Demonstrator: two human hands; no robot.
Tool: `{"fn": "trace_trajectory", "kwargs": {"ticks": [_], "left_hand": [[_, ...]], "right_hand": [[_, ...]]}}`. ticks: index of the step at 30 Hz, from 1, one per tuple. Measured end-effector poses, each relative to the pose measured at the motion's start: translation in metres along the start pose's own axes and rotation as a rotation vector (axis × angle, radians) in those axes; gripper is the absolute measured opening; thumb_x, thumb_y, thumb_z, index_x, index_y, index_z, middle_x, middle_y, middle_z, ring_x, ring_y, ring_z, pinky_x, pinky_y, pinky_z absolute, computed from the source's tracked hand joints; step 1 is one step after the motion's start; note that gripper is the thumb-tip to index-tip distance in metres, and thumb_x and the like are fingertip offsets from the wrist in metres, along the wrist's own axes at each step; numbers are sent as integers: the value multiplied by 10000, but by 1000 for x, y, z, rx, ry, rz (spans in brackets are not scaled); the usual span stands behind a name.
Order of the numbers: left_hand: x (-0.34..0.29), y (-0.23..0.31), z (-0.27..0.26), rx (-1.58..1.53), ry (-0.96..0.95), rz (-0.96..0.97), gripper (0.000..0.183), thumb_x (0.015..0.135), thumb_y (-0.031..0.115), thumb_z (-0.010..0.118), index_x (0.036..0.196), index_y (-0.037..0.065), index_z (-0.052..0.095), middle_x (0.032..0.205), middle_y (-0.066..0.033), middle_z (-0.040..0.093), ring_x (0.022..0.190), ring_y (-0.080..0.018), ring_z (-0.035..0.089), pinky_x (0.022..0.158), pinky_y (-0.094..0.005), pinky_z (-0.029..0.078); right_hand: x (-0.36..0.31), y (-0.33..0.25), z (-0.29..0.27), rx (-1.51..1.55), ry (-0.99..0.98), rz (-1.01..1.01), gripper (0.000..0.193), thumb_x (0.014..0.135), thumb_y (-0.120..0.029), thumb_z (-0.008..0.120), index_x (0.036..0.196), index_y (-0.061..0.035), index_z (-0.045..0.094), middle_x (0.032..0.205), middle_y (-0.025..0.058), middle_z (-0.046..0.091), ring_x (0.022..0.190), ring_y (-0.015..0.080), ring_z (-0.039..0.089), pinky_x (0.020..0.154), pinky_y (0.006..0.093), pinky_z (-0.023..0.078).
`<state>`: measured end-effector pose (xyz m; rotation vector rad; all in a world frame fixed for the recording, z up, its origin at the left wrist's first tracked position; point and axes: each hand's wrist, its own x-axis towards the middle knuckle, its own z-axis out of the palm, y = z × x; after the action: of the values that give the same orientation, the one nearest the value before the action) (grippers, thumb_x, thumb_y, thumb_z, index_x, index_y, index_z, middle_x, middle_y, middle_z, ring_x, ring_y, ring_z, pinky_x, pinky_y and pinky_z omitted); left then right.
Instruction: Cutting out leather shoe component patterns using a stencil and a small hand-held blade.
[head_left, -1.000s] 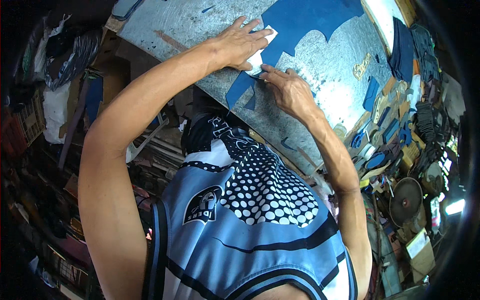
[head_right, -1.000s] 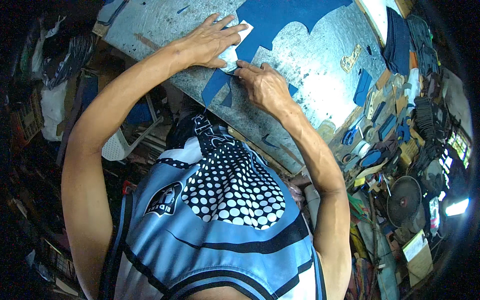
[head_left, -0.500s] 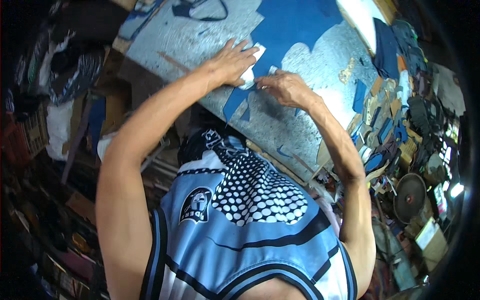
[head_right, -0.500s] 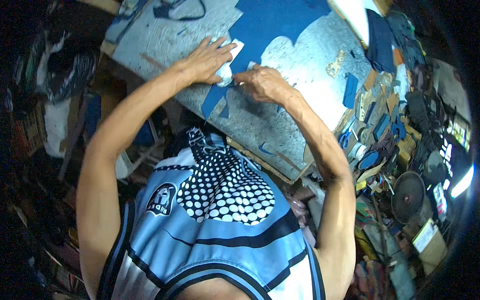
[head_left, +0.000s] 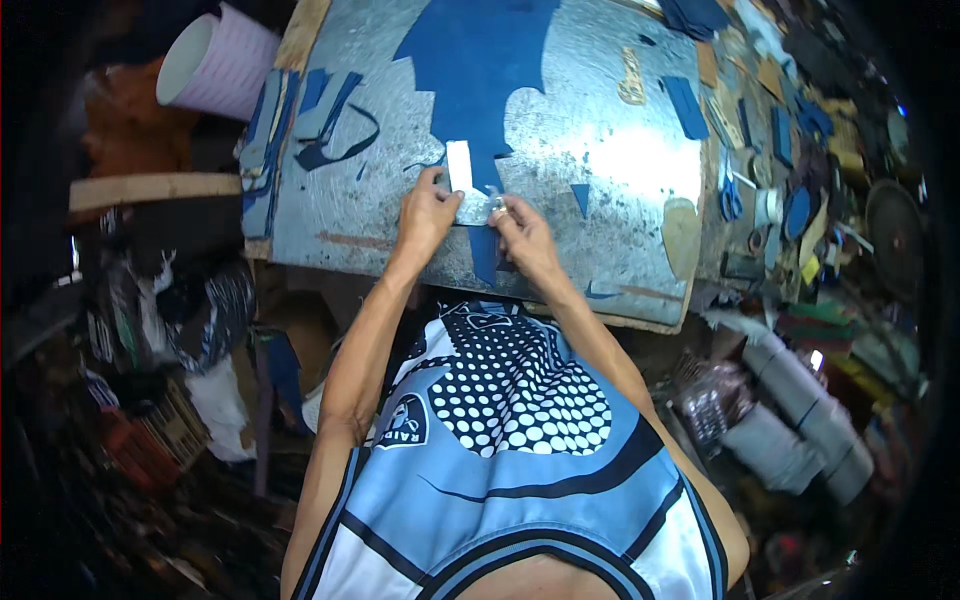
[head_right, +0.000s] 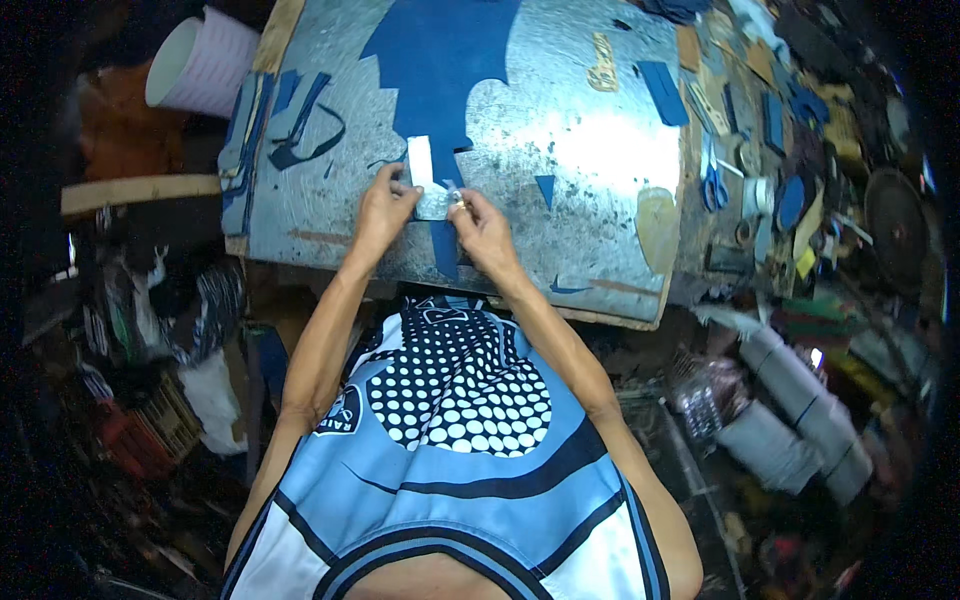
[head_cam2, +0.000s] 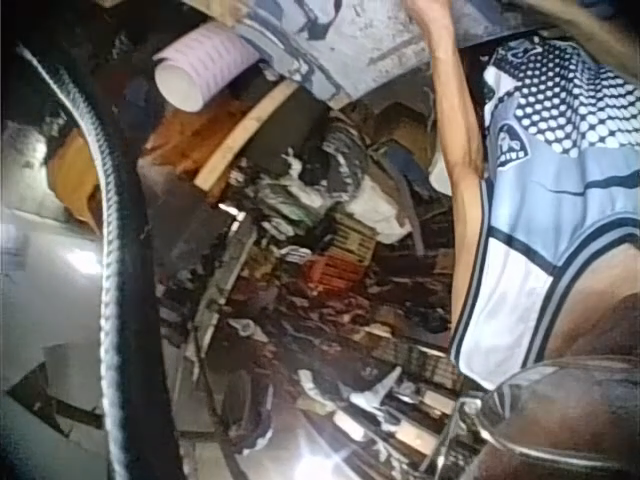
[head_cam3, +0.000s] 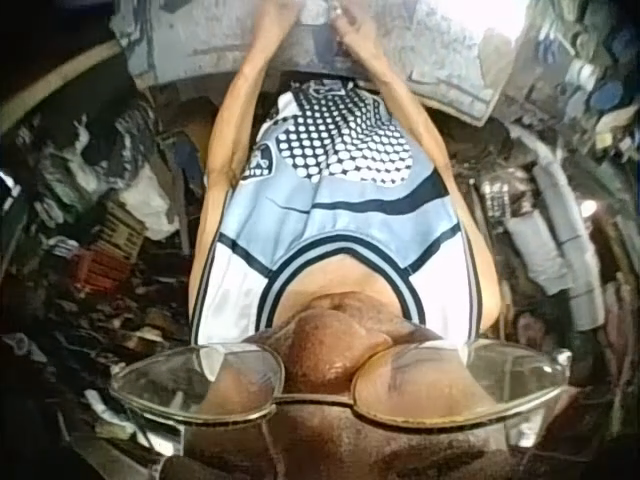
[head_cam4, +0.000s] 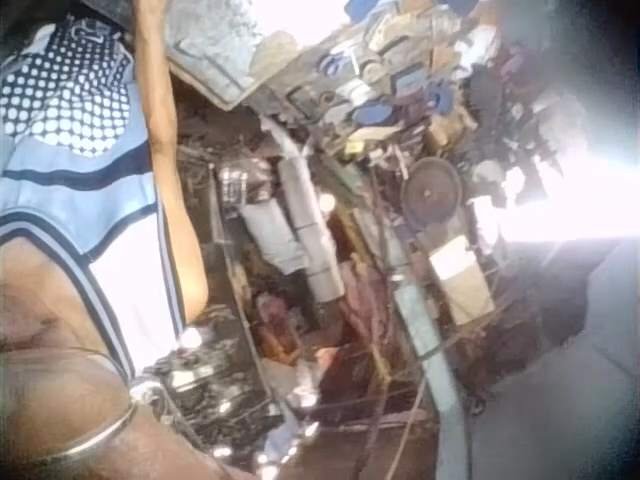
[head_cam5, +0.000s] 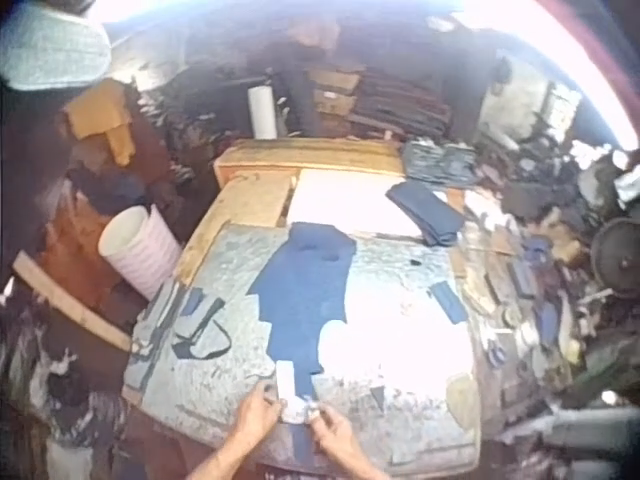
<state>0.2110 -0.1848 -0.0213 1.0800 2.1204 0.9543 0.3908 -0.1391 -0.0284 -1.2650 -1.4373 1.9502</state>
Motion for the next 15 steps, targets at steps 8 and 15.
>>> {"fn": "trace_trajectory", "kwargs": {"ticks": [8, 15], "left_hand": [[22, -7, -1, -470, -254, -232, 449, 897, 95, 703, 1269, -117, 567, 850, -101, 717, 754, -125, 680, 585, -233, 544], [49, -44, -20, -331, -430, -118, 396, 880, 101, 701, 1224, -79, 624, 901, -100, 735, 699, -131, 675, 560, -262, 544]], "right_hand": [[-3, -4, 28, -563, 306, -172, 522, 902, -323, 669, 1306, -2, 594, 1095, 271, 695, 1004, 394, 696, 861, 432, 536], [1, -4, 36, -526, 430, -146, 533, 897, -396, 676, 1284, -32, 642, 1059, 261, 711, 982, 413, 695, 840, 444, 544]]}}
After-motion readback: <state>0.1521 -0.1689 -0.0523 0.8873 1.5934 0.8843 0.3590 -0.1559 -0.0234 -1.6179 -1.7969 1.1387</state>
